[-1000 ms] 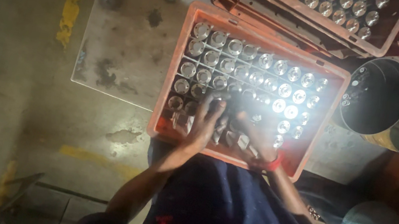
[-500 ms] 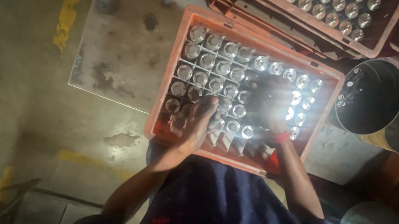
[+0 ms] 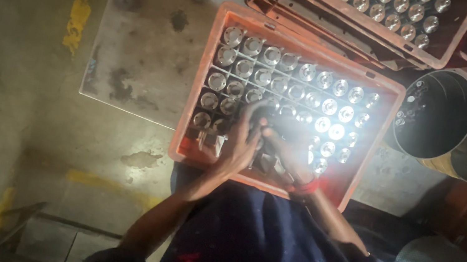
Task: The person picks small knurled metal parts from buckets beside the table and places them one at a time into the compartments of an orange divider tray, occasionally repositioning the tray and reaching into different buckets for more parts.
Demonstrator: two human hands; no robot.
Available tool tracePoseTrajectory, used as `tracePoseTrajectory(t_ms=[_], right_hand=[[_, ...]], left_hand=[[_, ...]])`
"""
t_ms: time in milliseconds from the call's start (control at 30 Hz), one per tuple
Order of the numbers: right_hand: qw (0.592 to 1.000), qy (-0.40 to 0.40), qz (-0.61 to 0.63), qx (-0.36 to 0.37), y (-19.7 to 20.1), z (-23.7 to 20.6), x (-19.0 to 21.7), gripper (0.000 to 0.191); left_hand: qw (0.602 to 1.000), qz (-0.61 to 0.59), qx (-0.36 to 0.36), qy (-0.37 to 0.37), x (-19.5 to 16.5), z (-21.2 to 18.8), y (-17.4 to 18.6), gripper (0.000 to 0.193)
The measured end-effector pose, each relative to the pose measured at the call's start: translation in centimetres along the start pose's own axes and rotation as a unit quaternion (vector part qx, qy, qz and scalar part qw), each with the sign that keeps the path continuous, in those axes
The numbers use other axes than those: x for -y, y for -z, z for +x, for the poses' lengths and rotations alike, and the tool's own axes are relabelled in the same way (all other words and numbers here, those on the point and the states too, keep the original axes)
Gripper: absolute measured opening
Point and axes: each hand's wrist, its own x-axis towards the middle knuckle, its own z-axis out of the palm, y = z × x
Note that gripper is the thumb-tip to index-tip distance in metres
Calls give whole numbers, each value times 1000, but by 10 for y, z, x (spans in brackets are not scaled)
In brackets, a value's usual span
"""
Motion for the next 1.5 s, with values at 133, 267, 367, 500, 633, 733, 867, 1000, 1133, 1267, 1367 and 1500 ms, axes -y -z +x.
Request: tracePoseTrajectory(t_ms=[133, 267, 367, 500, 633, 733, 867, 1000, 1133, 1267, 1367, 1500], right_hand=[[990, 4, -84, -117, 18, 22, -7, 29], [959, 154, -135, -196, 53, 67, -1, 21], [939, 200, -207, -186, 60, 89, 4, 19], [920, 231, -268, -168, 62, 107, 10, 18], [942, 127, -232, -206, 56, 93, 21, 19], [975, -75, -55, -201, 31, 51, 28, 24], [975, -218, 53, 10, 5, -26, 19, 40], [990, -90, 68, -90, 14, -41, -14, 31], [979, -71, -7, -193, 50, -56, -46, 28], [946, 168, -245, -133, 62, -59, -78, 37], [856, 216, -422, -205, 59, -48, -89, 42], [989, -8, -113, -97, 62, -32, -65, 28]], left_hand=[[993, 111, -50, -12, 27, 7, 8, 35], [983, -129, -52, 118, 45, 5, 16, 39], [960, -231, -88, 130, 46, 4, 17, 42], [958, -267, -47, 98, 34, 0, 19, 34], [949, -290, -57, 108, 16, -3, 19, 33], [985, -152, -26, 77, 8, -6, 15, 39], [1000, -13, -1, -21, 7, -9, -5, 46], [999, -37, -21, 1, 12, -15, -11, 36], [953, -281, -2, 112, 13, -20, -1, 39], [974, -196, -9, 113, 16, -19, 0, 46], [976, -161, -16, 146, 21, -19, -4, 43], [978, -180, 45, 92, 18, -19, -3, 52]])
